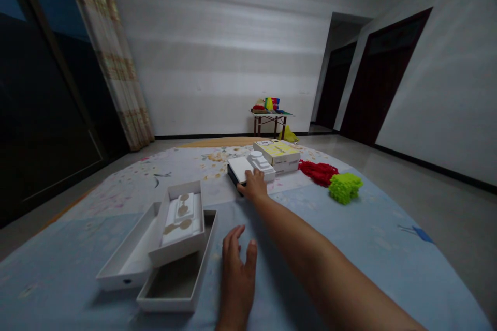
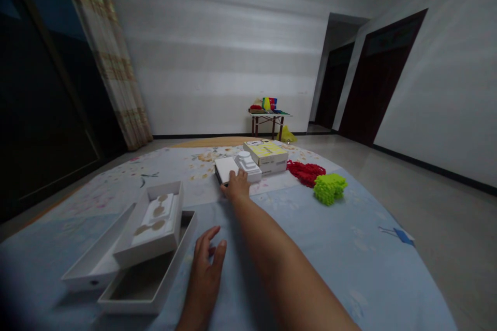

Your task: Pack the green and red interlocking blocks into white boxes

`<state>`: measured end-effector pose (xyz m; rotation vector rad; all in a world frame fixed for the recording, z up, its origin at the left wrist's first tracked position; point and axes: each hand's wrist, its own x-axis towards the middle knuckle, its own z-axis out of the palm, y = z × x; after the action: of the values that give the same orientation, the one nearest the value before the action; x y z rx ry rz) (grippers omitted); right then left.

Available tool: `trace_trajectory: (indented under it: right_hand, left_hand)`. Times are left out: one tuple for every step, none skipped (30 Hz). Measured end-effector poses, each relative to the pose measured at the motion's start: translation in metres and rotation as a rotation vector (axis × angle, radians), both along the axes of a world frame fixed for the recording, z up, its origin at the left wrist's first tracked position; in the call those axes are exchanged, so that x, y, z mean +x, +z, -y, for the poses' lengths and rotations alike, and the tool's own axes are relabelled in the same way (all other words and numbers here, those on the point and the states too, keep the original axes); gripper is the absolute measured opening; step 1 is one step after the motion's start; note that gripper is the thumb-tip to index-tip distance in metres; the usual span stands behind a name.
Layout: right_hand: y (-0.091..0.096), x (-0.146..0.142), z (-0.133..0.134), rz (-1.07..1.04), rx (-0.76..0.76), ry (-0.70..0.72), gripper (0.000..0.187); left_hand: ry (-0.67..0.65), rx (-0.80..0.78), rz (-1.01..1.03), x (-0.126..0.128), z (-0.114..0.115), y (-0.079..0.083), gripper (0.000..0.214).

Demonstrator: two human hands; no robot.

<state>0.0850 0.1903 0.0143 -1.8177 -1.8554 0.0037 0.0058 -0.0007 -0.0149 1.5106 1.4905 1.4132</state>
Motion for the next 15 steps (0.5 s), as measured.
trace_trajectory:
  right_hand:
    - [0.001,-0.004,-0.001,-0.004,-0.013,-0.016,0.055]
    - [0.002,-0.007,-0.002,-0.006,-0.029,-0.028,0.056]
    - [0.002,-0.009,-0.003,-0.007,-0.041,-0.038,0.058]
    - [0.002,-0.009,-0.004,-0.005,-0.048,-0.044,0.061]
    - [0.003,-0.009,-0.005,-0.002,-0.048,-0.045,0.064]
    - [0.002,-0.008,-0.005,0.001,-0.041,-0.044,0.066]
    - [0.002,-0.005,-0.004,0.004,-0.033,-0.04,0.067]
    - [0.002,-0.003,-0.004,0.007,-0.023,-0.032,0.066]
    - [0.002,0.0,-0.003,0.008,-0.016,-0.023,0.064]
    - [0.002,0.002,-0.002,0.007,-0.01,-0.013,0.061]
    - [0.002,0.004,-0.001,0.005,-0.005,-0.001,0.058]
    - [0.002,0.005,0.0,0.001,-0.001,0.013,0.056]
    - [0.002,0.006,0.001,-0.004,0.004,0.027,0.055]
    - [0.003,0.006,0.002,-0.008,0.008,0.041,0.054]
    - [0.003,0.006,0.003,-0.012,0.01,0.05,0.055]
  left_hand:
    - [0.001,0.002,0.002,0.0,0.0,0.0,0.041]
    - [0.002,0.002,0.004,0.0,0.0,0.001,0.04]
    - [0.005,0.002,0.005,0.0,0.0,0.001,0.04]
    - [0.007,0.002,0.004,0.0,0.0,0.001,0.04]
    - [0.008,0.002,0.002,0.0,-0.001,0.001,0.039]
    - [0.008,0.004,0.0,0.0,-0.001,0.001,0.039]
    - [0.01,0.007,0.0,0.0,-0.001,0.001,0.039]
    - [0.011,0.01,-0.001,0.0,-0.001,0.001,0.038]
    - [0.013,0.015,-0.002,0.0,-0.002,0.0,0.038]
    - [0.014,0.019,-0.005,0.0,-0.002,-0.001,0.038]
    - [0.015,0.022,-0.009,0.0,-0.002,-0.002,0.038]
    - [0.016,0.024,-0.014,-0.001,-0.002,-0.003,0.038]
    - [0.017,0.025,-0.019,-0.001,-0.002,-0.003,0.038]
    - [0.016,0.027,-0.022,-0.001,-0.002,-0.003,0.038]
    - [0.015,0.027,-0.023,-0.002,-0.002,-0.004,0.037]
